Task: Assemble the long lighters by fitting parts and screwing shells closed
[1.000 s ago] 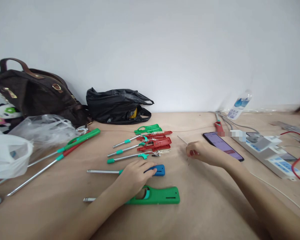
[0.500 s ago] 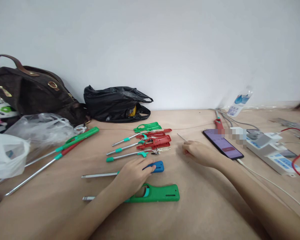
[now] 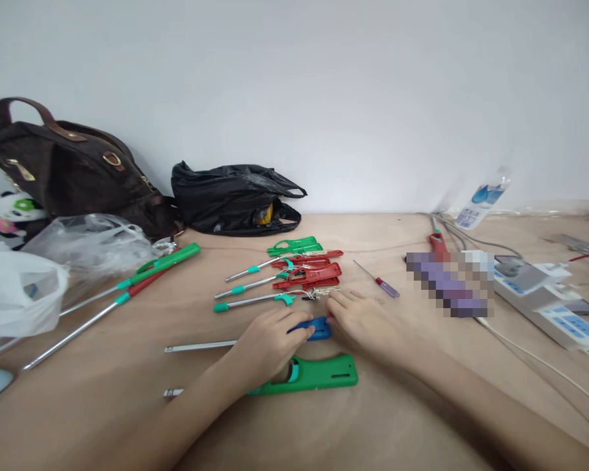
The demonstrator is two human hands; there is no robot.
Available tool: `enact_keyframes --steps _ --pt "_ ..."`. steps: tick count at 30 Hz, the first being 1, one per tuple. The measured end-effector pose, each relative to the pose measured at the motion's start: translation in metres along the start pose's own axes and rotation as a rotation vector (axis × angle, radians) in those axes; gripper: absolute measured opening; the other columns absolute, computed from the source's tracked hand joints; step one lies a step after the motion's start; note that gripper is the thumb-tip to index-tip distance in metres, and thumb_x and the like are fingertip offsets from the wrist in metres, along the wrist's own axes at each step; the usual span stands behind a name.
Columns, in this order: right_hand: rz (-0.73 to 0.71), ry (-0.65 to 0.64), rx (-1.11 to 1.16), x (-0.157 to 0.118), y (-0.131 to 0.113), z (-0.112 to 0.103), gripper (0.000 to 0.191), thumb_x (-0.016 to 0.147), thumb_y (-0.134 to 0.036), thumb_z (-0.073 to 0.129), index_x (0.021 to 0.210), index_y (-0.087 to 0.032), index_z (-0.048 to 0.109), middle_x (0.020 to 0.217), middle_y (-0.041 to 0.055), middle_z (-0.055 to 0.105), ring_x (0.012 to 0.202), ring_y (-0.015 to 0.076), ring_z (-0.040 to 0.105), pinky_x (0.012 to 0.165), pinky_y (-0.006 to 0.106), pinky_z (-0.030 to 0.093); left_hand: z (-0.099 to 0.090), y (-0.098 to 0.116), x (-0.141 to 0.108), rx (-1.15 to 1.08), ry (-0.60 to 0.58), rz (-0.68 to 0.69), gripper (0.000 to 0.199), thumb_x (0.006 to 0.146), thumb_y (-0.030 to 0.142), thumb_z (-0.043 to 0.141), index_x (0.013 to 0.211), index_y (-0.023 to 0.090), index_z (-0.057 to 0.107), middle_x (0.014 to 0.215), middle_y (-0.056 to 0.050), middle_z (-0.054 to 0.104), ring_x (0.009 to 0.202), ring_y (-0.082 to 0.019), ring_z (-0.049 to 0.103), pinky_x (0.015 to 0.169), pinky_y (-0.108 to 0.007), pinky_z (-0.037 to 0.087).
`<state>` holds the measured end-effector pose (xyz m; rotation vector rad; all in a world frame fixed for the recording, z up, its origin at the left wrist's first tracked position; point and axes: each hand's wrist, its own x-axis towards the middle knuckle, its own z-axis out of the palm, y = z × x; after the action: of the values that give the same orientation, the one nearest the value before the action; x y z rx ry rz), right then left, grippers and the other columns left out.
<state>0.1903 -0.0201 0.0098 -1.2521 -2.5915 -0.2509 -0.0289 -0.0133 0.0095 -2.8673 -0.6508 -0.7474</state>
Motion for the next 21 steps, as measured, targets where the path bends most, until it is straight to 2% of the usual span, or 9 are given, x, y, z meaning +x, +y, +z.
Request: enact_keyframes --steps 8,15,21 --pt "-0.059 0.018 -0.063 0.0047 -0.0032 -0.0035 0.015 0.088 -0.004 0.05 0.082 -0.015 0.058 0.083 0.0066 0.064 0.075 0.0181 0.06 0.067 0.029 0.044 0.002 -0.0016 -0.0016 0.013 -0.019 0.036 0.035 0.101 0.02 0.036 0.093 0.016 0.07 0.104 -0.008 0.07 0.089 -0.018 0.064 0.076 -0.031 0.055" --pt "-0.095 0.005 -0.155 0.0054 -0.0055 -0.0008 0.015 0.087 -0.004 0.051 0.082 -0.015 0.059 0.083 0.0077 0.065 0.076 0.0198 0.06 0.069 0.03 0.043 0.0019 -0.001 -0.0006 0.006 0.0 0.039 0.035 0.101 0.019 0.036 0.091 0.015 0.069 0.101 -0.008 0.07 0.087 -0.019 0.063 0.074 -0.03 0.054" --pt "-0.074 -0.04 -0.096 0.0073 -0.0084 -0.0039 0.009 0.087 -0.007 0.055 0.085 -0.014 0.061 0.088 0.0086 0.067 0.08 0.0218 0.062 0.071 0.033 0.046 0.0025 -0.0009 0.0003 0.017 0.009 0.048 0.035 0.101 0.019 0.035 0.091 0.015 0.069 0.101 -0.008 0.07 0.085 -0.019 0.063 0.073 -0.031 0.054"
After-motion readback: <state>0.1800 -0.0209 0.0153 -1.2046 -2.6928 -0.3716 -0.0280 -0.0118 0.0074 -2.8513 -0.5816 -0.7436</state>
